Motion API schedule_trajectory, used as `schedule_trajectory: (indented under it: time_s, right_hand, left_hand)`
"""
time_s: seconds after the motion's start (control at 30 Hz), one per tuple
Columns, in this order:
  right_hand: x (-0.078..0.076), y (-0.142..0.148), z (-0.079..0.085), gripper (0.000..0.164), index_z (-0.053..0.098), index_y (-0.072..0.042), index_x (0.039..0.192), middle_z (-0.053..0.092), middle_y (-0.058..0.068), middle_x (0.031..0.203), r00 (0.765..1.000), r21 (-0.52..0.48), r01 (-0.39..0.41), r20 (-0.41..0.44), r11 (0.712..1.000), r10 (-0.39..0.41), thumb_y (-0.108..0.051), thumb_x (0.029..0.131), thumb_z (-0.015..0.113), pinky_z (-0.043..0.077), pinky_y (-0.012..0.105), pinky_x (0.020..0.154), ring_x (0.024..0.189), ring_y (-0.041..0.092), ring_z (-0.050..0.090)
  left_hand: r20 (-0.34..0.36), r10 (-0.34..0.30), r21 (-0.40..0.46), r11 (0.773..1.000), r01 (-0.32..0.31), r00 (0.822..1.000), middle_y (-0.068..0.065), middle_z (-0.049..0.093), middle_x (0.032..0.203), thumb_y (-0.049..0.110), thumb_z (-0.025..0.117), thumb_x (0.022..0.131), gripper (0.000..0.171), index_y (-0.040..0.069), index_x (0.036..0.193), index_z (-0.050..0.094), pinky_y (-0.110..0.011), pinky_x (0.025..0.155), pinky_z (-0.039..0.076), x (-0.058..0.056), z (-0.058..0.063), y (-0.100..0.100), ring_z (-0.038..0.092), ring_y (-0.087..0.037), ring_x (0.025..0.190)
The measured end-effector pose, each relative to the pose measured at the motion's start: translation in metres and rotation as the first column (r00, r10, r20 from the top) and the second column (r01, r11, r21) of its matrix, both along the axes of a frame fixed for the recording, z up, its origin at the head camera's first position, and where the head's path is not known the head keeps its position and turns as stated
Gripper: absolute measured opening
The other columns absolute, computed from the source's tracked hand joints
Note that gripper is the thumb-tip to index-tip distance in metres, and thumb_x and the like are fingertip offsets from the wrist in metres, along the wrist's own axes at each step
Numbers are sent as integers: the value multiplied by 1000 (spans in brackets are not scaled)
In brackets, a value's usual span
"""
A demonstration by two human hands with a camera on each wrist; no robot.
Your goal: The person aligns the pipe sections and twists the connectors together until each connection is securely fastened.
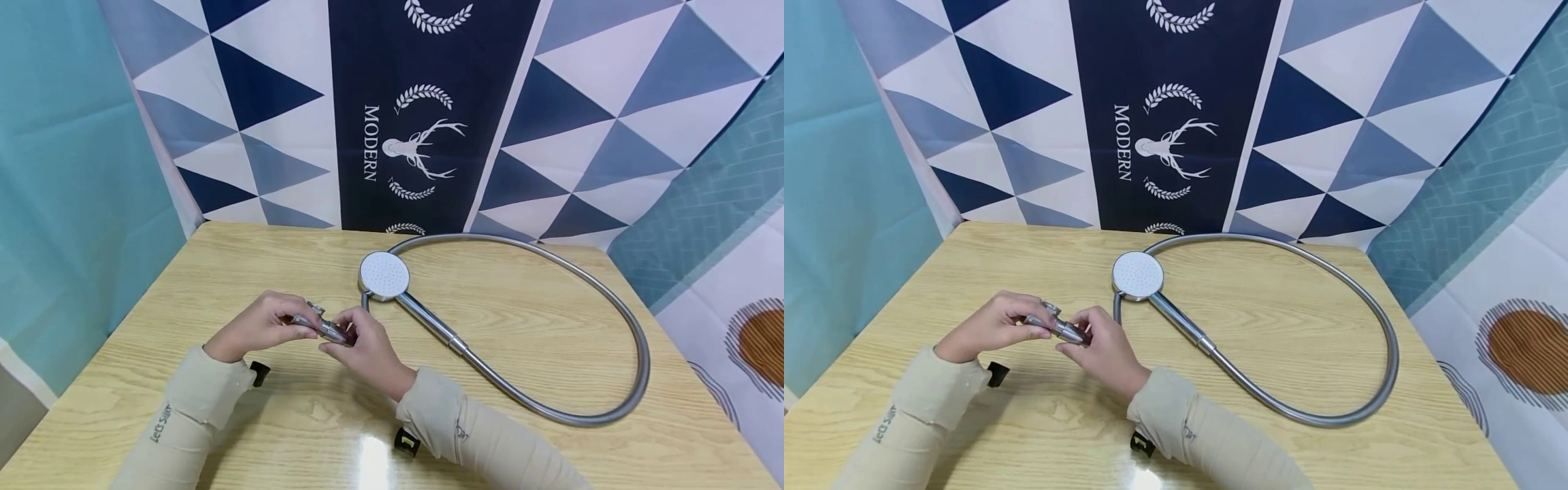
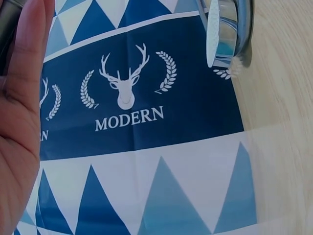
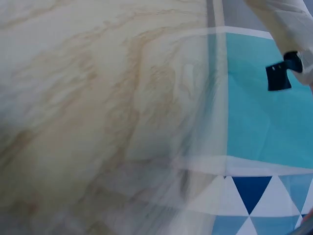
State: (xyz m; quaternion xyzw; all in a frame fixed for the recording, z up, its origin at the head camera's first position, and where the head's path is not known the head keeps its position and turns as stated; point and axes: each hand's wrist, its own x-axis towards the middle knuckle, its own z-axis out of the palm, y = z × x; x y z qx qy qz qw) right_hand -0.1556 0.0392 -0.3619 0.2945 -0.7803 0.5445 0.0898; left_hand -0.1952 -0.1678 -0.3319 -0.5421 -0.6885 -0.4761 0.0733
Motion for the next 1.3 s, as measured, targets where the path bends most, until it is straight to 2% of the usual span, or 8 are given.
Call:
schedule_trajectory:
  time_s: [0.13,0.33,0.5,0.67,0.77,0.93,1.07,1.3]
  right_hand:
    - [-3,-2,-3,29,57,4,89,57,13,81,993,-61,13,-119,998,-21,9,71,79,46,20,54,64,7,50]
    - [-5,0,-3,20,60,5,90,56,13,79,986,-63,-2,-168,998,-9,8,77,75,43,20,53,64,7,47]
    - [-6,5,1,9,65,7,94,56,10,75,986,20,-12,-166,1000,15,3,86,66,43,22,55,63,10,48]
    - [-5,6,3,12,65,8,100,56,9,76,993,77,-32,-109,997,40,1,92,60,43,22,57,64,9,47]
    - [-3,4,0,25,59,9,108,58,11,83,996,51,-16,-87,999,21,0,86,68,45,21,56,64,8,50]
    - [-2,-1,-2,37,55,5,98,60,13,86,988,-33,64,-135,997,-68,5,71,81,49,20,54,60,12,57]
    - [-3,0,-3,30,57,3,90,61,13,83,976,-54,79,-200,995,-88,8,71,79,50,19,54,59,16,59]
    - [-5,5,-6,27,60,7,96,60,14,83,955,-17,42,-294,999,-45,5,75,77,46,17,55,62,14,54]
  left_hand:
    - [-6,-4,10,1000,4,1000,-9,66,80,17,65,90,15,3,90,68,-19,49,41,-1,0,0,48,-11,55]
    - [-7,-18,7,1000,19,1000,-9,66,80,17,64,90,15,2,91,68,-20,49,41,-5,3,1,47,-11,55]
    - [-10,-33,13,999,34,999,-10,66,81,15,66,89,13,2,91,68,-20,50,43,-8,4,4,50,-12,56]
    - [-22,-23,18,1000,24,999,-10,67,80,16,66,89,15,2,90,69,-19,51,43,-7,1,3,51,-11,57]
    - [-24,-25,27,999,26,999,-10,66,79,17,66,89,15,2,88,68,-19,50,43,-7,0,3,51,-11,57]
    - [-4,-23,19,1000,23,1000,-10,66,80,14,67,89,12,2,89,68,-20,50,42,-7,1,1,51,-12,58]
    - [3,-13,8,1000,13,1000,-9,66,81,15,66,89,13,3,90,68,-20,51,42,-7,1,4,50,-11,58]
    - [11,16,-8,1000,-16,1000,-8,67,81,17,66,90,14,4,91,69,-20,51,43,-7,-1,6,51,-8,59]
